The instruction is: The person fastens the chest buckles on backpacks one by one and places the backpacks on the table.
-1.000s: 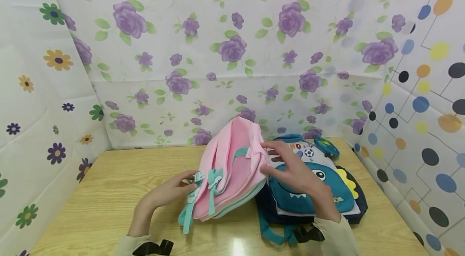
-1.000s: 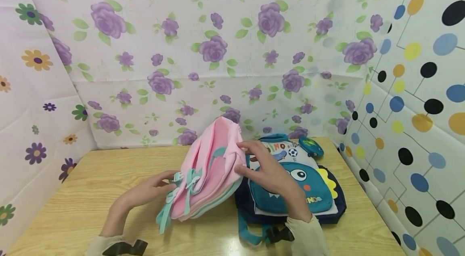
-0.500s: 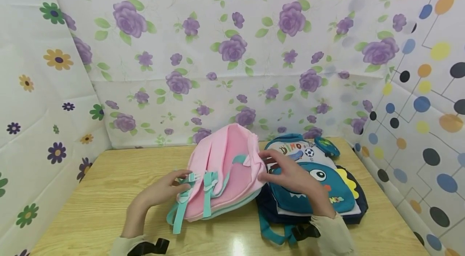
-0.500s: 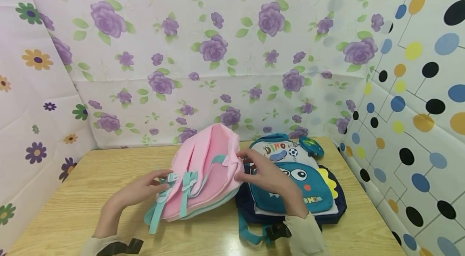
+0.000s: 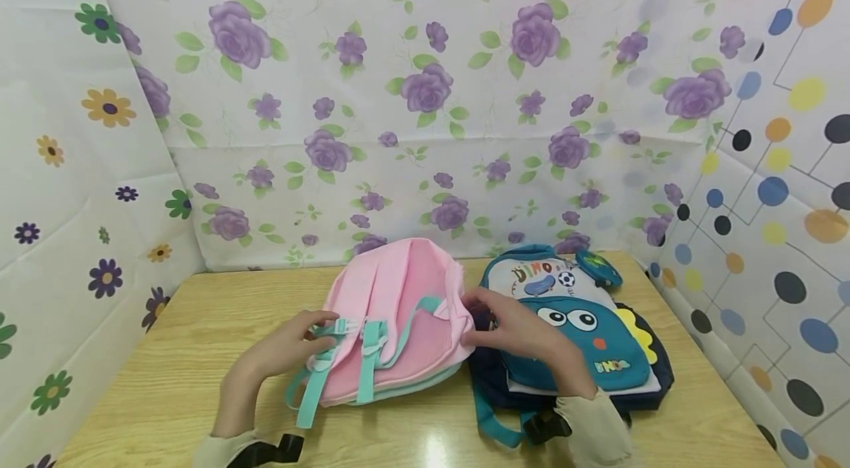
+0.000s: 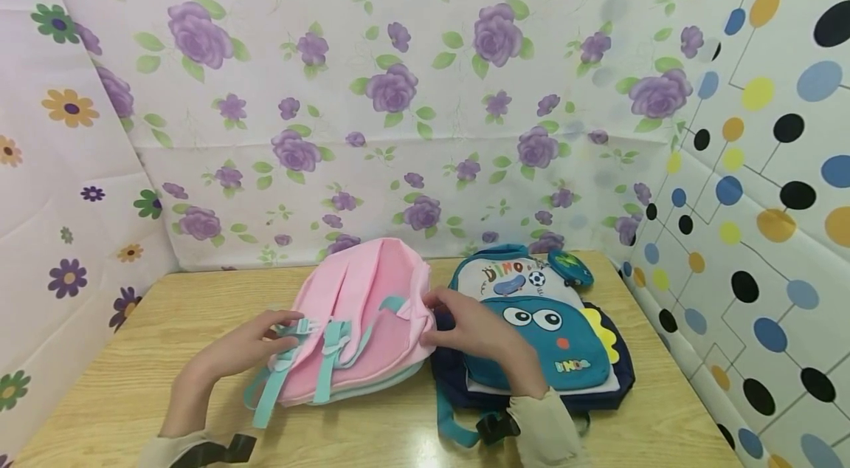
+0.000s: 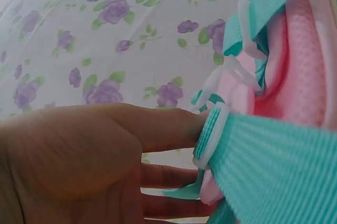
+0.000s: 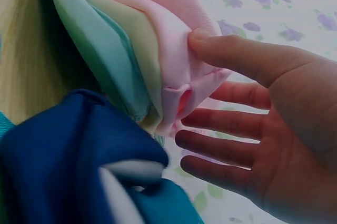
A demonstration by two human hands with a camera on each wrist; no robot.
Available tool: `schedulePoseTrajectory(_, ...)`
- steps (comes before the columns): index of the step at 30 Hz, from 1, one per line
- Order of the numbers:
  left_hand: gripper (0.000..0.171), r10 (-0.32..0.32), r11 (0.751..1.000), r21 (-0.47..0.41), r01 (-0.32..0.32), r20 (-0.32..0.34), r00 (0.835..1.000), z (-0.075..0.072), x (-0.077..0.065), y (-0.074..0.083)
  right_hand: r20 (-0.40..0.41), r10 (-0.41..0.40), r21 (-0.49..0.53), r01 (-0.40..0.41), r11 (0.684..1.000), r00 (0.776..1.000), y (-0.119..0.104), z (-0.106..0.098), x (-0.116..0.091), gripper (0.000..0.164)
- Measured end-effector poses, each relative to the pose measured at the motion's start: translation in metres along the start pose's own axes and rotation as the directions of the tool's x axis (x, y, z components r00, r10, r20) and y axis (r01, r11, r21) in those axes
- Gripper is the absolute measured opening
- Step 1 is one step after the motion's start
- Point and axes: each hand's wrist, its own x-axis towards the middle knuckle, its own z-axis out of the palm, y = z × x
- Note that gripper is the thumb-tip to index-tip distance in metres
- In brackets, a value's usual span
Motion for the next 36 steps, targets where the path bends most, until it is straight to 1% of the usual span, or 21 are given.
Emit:
schedulePoseTrajectory(3,0.049,-0.008,1.000,0.012,0.008,-0.013,1.000,-0.001,-0.003,0.002,0.015,0.017,-0.020,-0.017,1.000,1.000,0.002,0.005,0.003,0.044)
schedulePoseTrajectory(7,0.051,-0.035,0.999,0.020,0.035,-0.025,0.999,-0.002,-0.007,0.003,0.033,0.028,-0.051,-0.027,0.998,0.999,0.004,0.013,0.007,0.044)
schedulePoseTrajectory(13,0.051,-0.047,0.997,0.060,0.049,-0.035,0.998,-0.005,-0.011,0.005,0.061,-0.002,-0.157,0.012,0.988,0.998,0.005,0.021,0.012,0.042)
schedulePoseTrajectory(18,0.052,-0.062,0.995,0.078,0.065,-0.045,0.997,-0.007,-0.012,0.005,0.077,-0.016,-0.239,0.034,0.970,0.997,0.009,0.030,0.019,0.034)
schedulePoseTrajectory(21,0.053,-0.072,0.993,0.089,0.076,-0.049,0.996,-0.008,-0.013,0.005,0.076,0.003,-0.278,0.018,0.960,0.997,0.012,0.035,0.022,0.030)
schedulePoseTrajectory(25,0.054,-0.076,0.991,0.108,0.082,-0.057,0.995,-0.009,-0.013,0.005,0.055,0.037,-0.315,-0.017,0.949,0.998,0.012,0.040,0.023,0.031)
schedulePoseTrajectory(28,0.055,-0.081,0.990,0.107,0.087,-0.059,0.995,-0.010,-0.014,0.005,0.053,0.046,-0.320,-0.027,0.947,0.998,0.011,0.041,0.023,0.032)
schedulePoseTrajectory(31,0.055,-0.082,0.991,0.101,0.089,-0.071,0.994,-0.010,-0.014,0.005,0.053,0.030,-0.320,-0.012,0.947,0.998,0.010,0.038,0.021,0.032)
schedulePoseTrajectory(34,0.053,-0.060,0.988,0.134,0.075,-0.114,0.992,-0.009,-0.014,0.005,0.044,-0.006,-0.323,0.020,0.946,0.999,0.009,0.031,0.018,0.032)
schedulePoseTrajectory(36,0.051,-0.029,0.983,0.173,0.057,-0.157,0.987,-0.009,-0.013,0.006,0.016,-0.022,-0.326,0.026,0.945,1.000,0.007,0.026,0.015,0.031)
